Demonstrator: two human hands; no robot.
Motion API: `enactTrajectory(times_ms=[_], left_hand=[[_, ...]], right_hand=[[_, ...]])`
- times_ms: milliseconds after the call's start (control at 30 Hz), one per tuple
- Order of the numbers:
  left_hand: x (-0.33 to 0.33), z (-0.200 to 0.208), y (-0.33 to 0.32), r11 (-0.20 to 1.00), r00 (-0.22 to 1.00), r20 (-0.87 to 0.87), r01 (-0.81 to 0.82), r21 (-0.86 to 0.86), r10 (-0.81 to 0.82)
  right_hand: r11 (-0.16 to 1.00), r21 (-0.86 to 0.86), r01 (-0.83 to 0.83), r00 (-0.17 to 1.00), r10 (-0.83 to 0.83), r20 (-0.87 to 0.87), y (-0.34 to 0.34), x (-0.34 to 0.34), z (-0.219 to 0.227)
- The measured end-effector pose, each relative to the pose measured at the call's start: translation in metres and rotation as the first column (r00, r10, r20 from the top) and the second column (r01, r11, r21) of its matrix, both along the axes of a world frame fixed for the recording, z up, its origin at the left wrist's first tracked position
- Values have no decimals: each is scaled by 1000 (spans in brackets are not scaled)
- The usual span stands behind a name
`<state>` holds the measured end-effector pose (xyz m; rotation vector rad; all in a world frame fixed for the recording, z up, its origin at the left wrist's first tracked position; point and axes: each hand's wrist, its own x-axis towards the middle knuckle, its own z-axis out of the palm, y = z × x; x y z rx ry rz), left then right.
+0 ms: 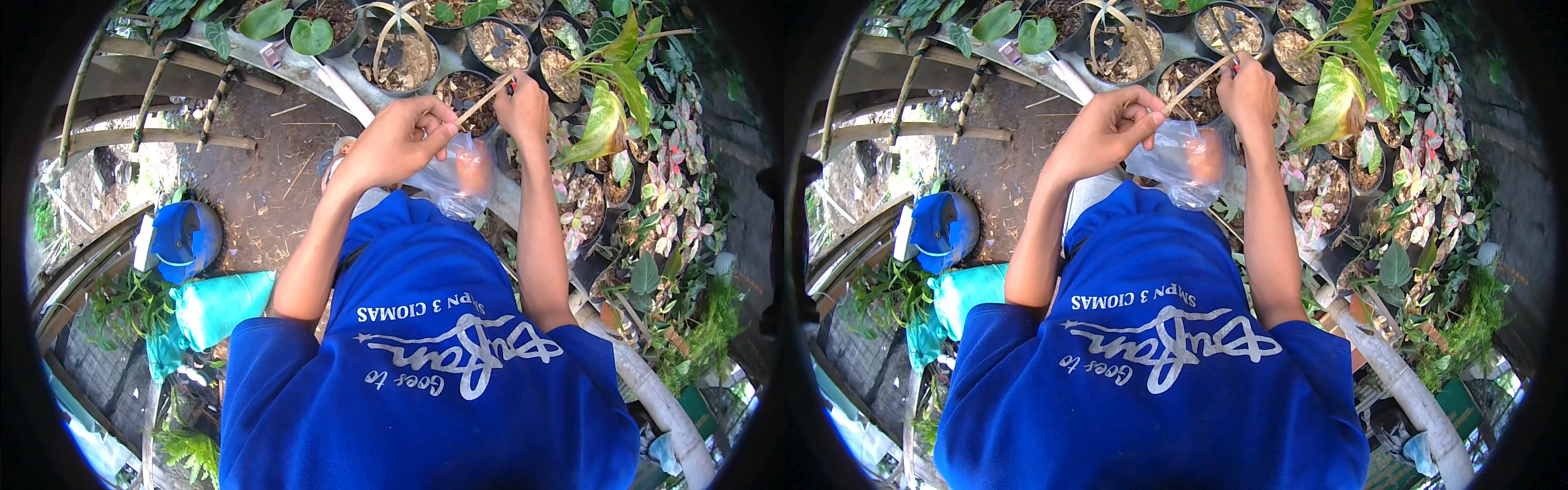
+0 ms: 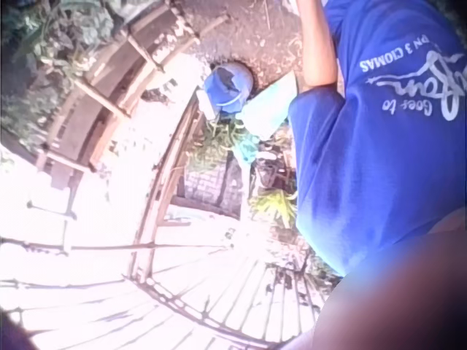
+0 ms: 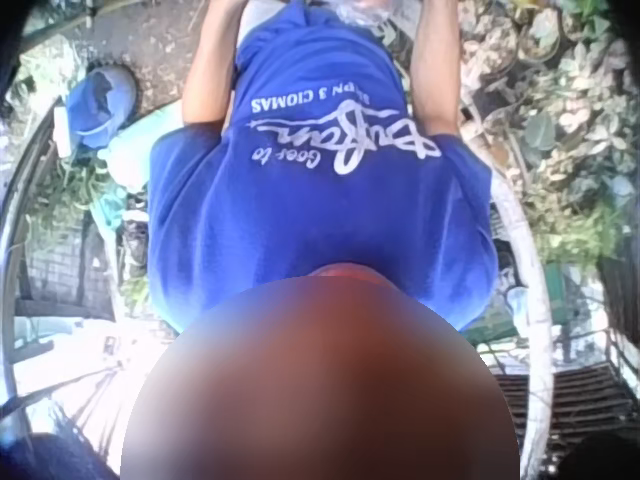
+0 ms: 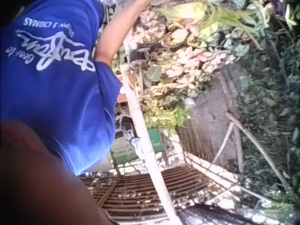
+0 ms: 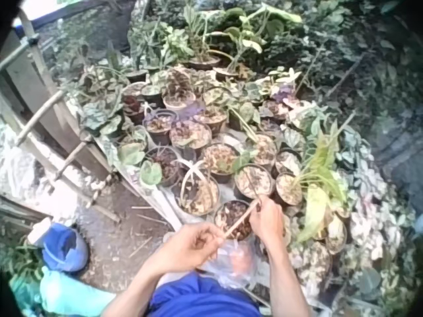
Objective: The person sits on the ground and uses a knife to shave and split a piece of bamboo into thin strips. They then insert the strips into small potted plants as supports.
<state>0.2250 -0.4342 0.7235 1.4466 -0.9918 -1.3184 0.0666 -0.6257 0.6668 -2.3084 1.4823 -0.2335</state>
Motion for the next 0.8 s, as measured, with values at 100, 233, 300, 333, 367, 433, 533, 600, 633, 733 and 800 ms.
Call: enactTrajectory(times_ms=[100,233,300,333,367,433,533,600,633,733,800], left_hand=[[1,1,4,1000,1000,-13,21,-23,-21],[3,2,10,998,1000,-19,-2,-64,1],[4,2,11,998,1000,-27,-5,-65,3],[5,2,12,998,1000,-15,-10,-60,9],[5,2,14,998,999,-35,-14,-60,12],[5,2,17,999,998,-53,-25,-45,22],[7,1,22,999,1000,-11,3,-50,-4],[8,-2,23,1000,1000,24,10,-23,-10],[9,-4,22,999,999,46,12,-37,-10],[11,-12,21,1000,999,51,-5,-20,7],[13,-16,22,999,995,90,-31,-10,32]], right_hand=[[1000,5,3,998,-3,62,4,-2,-2],[1000,1,22,993,-22,114,10,-2,-5],[1000,-3,29,994,-28,108,12,-1,-4],[999,-7,33,995,-32,97,13,-1,-4],[999,-17,28,995,-27,93,14,0,-3],[999,-1,33,995,-33,97,15,0,-2],[999,-3,32,996,-32,86,19,0,-1],[999,1,35,997,-35,68,21,0,-2],[999,10,38,998,-38,58,23,1,-3],[999,-13,50,999,-50,18,24,2,-6],[999,-20,32,999,-32,-9,23,3,-7]])
